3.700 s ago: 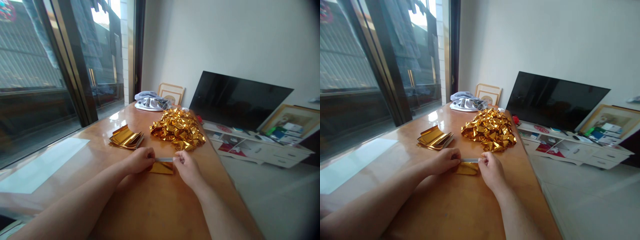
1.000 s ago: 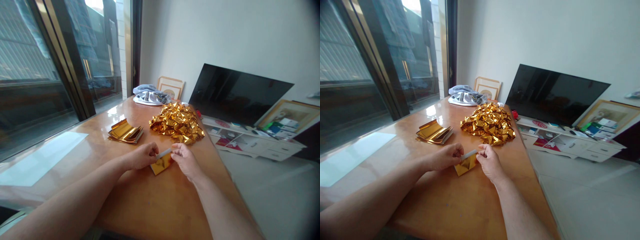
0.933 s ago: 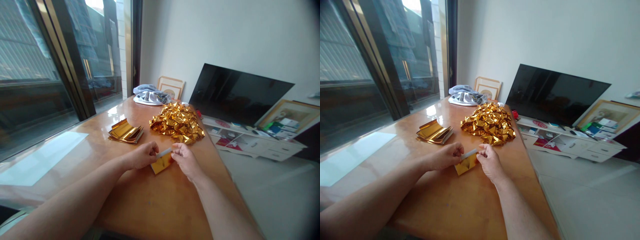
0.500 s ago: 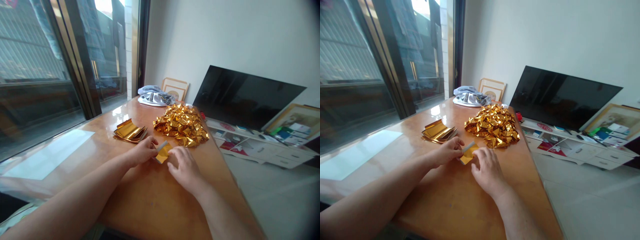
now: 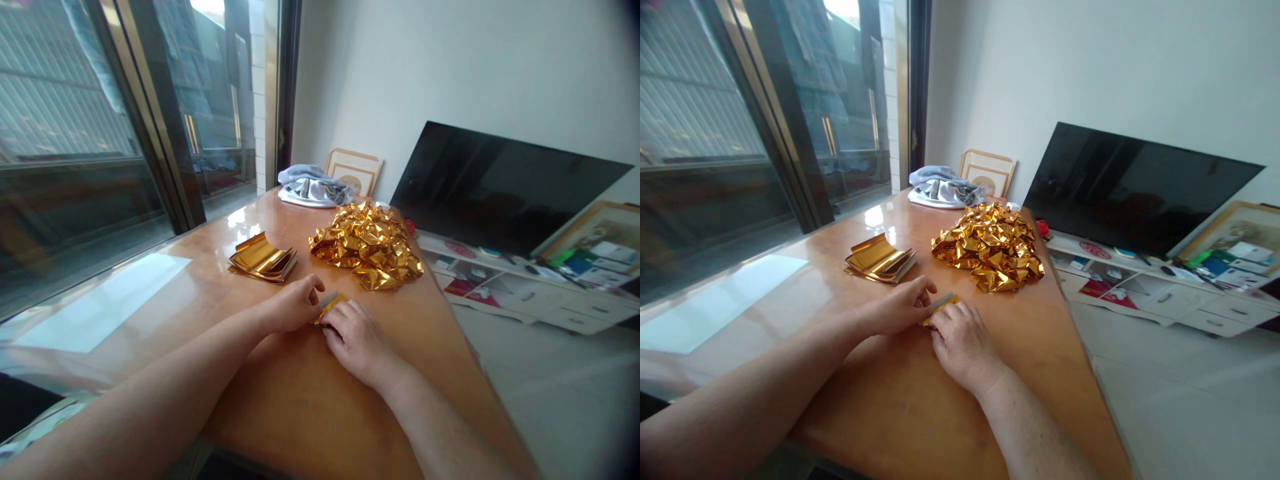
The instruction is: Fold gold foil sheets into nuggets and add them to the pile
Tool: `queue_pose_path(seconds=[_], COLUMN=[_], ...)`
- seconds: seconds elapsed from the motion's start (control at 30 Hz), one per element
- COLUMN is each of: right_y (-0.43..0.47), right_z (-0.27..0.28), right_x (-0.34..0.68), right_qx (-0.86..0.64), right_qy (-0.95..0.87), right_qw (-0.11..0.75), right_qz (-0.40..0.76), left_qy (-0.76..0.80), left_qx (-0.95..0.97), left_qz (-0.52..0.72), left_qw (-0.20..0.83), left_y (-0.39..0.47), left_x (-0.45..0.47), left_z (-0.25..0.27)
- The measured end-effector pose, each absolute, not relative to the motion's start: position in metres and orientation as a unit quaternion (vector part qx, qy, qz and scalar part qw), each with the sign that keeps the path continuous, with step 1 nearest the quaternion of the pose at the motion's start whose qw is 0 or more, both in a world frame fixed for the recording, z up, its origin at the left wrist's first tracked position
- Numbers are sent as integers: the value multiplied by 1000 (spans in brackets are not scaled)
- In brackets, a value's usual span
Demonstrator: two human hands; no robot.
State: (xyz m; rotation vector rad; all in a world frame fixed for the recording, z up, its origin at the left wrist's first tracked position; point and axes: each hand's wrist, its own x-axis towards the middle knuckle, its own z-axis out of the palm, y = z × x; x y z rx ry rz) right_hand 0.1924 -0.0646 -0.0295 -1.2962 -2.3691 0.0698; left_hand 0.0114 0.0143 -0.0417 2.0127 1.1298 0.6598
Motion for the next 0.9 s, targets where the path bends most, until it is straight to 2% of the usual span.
queue_pose_path(seconds=[0.23,0.57,0.9], right_y=[-64,-65,-61], right_z=[-31,-31,-36], right_x=[193,194,198], right_qx=[-478,-488,-469], right_qy=[-852,-845,-852], right_qw=[207,212,225], right_qz=[46,56,62], left_qy=[432,372,413], left_qx=[823,872,878], left_qz=[235,107,70], left_qw=[286,301,231], left_y=[18,19,14], left_x=[0,-7,-4], left_z=[-30,-22,-18])
